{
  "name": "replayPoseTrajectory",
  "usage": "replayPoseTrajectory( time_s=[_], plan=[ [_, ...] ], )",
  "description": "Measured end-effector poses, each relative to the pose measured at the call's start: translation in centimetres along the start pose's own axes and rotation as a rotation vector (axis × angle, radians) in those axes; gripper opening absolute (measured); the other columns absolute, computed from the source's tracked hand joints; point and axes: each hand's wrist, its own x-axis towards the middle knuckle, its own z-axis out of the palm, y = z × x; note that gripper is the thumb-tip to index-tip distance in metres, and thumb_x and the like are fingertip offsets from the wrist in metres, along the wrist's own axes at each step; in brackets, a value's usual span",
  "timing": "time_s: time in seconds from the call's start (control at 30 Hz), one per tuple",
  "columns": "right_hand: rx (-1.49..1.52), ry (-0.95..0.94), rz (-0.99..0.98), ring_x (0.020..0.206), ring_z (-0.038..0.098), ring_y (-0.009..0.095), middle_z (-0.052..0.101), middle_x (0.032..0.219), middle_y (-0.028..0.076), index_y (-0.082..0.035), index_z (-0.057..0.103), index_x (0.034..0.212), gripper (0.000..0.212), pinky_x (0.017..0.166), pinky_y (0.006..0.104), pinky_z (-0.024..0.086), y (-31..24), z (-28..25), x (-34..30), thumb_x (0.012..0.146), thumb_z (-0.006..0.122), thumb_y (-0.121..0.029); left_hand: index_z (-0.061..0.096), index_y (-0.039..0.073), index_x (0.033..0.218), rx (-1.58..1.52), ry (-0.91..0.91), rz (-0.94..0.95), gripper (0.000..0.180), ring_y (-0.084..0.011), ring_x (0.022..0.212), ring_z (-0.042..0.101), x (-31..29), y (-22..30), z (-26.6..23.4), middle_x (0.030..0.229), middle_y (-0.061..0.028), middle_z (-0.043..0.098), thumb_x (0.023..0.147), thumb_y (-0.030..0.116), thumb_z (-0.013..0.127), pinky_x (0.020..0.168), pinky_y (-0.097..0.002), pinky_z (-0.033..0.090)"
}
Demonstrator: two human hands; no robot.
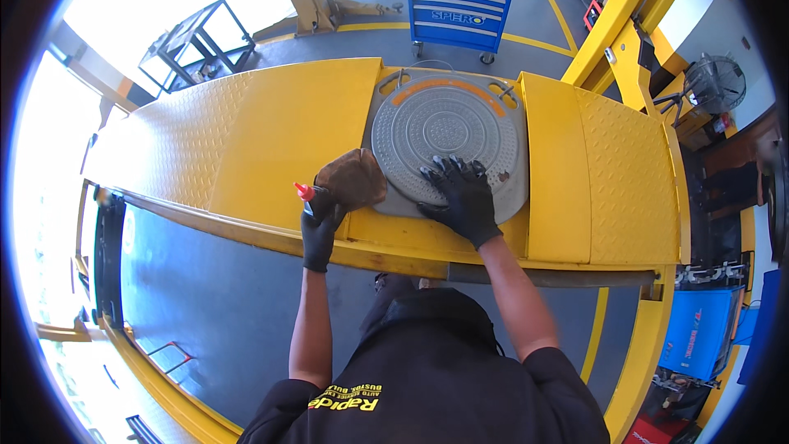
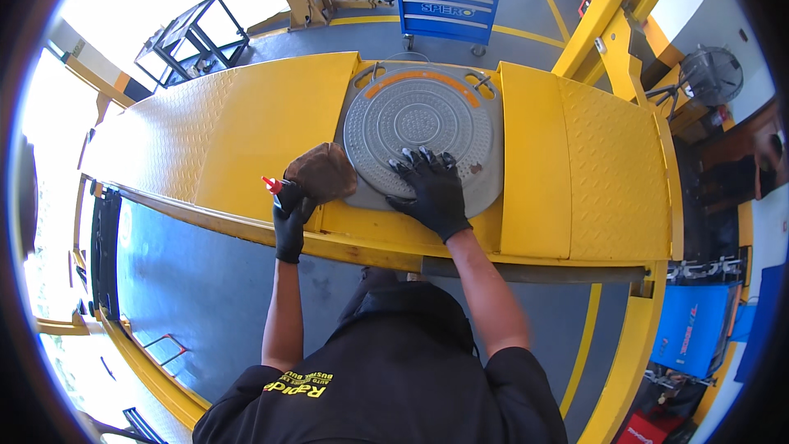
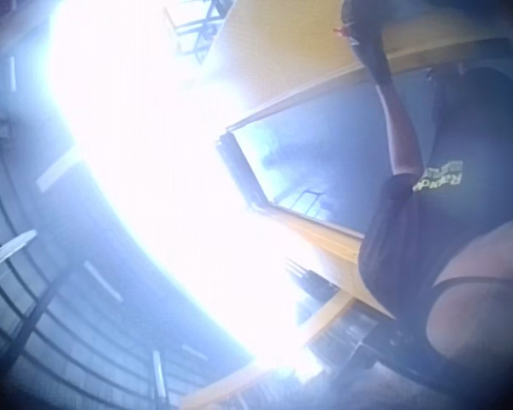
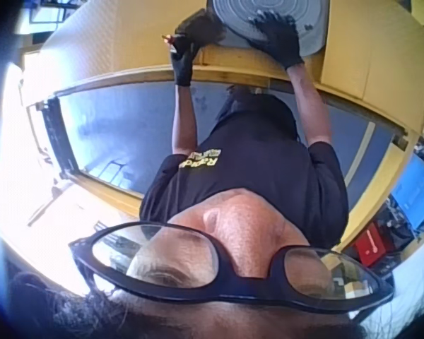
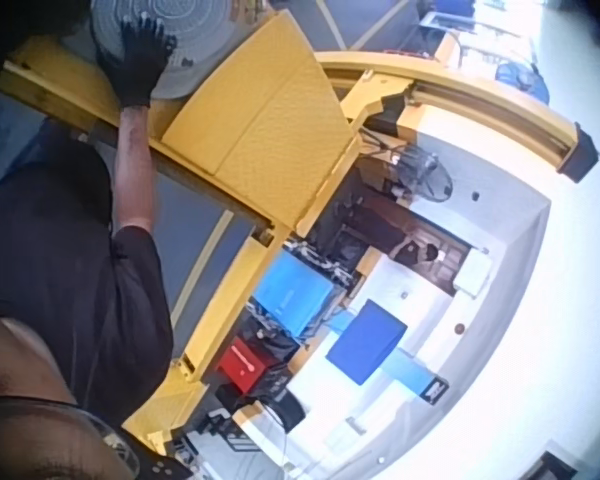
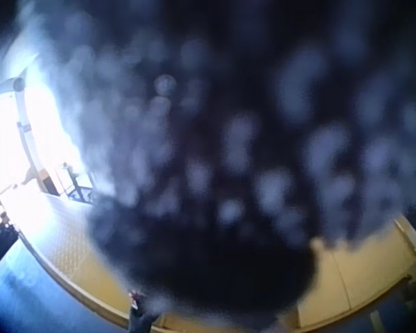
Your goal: The person applies a red lubricant from a bottle along the edges and seams of a yellow vehicle lift platform. They use a black cloth to wipe and spread the substance, then remove and reposition a black rubber bumper to access the underlying surface.
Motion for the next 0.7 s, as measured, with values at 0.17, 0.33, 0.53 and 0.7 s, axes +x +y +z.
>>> replayPoseTrajectory(
  time_s=[0.17,0.33,0.53,0.7],
  plan=[
    [-0.076,0.025,-0.011,0.139,0.054,0.034,0.061,0.148,0.01,-0.023,0.07,0.136,0.064,0.122,0.0572,0.03,-1.4,0.1,0.2,0.083,0.076,-0.057,0.066,0.003,0.118,-0.048,0.004,-0.036,0.024,-0.0075,0.098,0.061,0.2,-0.3,-0.1,0.106,0.0019,0.065,0.095,0.008,0.07,0.085,-0.0261,0.051],
    [-0.023,-0.054,-0.035,0.141,0.052,0.035,0.06,0.149,0.01,-0.022,0.07,0.136,0.062,0.122,0.057,0.03,0.5,-0.9,-0.3,0.084,0.075,-0.057,0.067,0.003,0.116,-0.098,0.029,-0.02,0.022,-0.0055,0.094,0.061,0.0,0.1,0.3,0.102,0.003,0.065,0.095,0.007,0.07,0.079,-0.0237,0.051],
    [-0.069,0.021,-0.035,0.139,0.055,0.035,0.062,0.147,0.011,-0.023,0.07,0.137,0.059,0.12,0.0574,0.032,-1.1,0.2,-0.4,0.088,0.07,-0.056,0.067,0.004,0.118,-0.045,-0.014,-0.043,0.025,-0.0071,0.096,0.061,0.4,-0.9,-0.5,0.106,0.0026,0.066,0.094,0.009,0.071,0.084,-0.026,0.051],
    [-0.029,-0.056,0.011,0.139,0.053,0.037,0.06,0.149,0.011,-0.023,0.07,0.137,0.051,0.121,0.0584,0.03,2.0,-1.5,1.2,0.094,0.066,-0.05,0.069,0.003,0.113,-0.049,0.019,-0.031,0.017,-0.0039,0.084,0.056,0.0,-0.5,-0.5,0.098,0.0044,0.066,0.097,0.008,0.069,0.073,-0.0234,0.048]
  ],
)
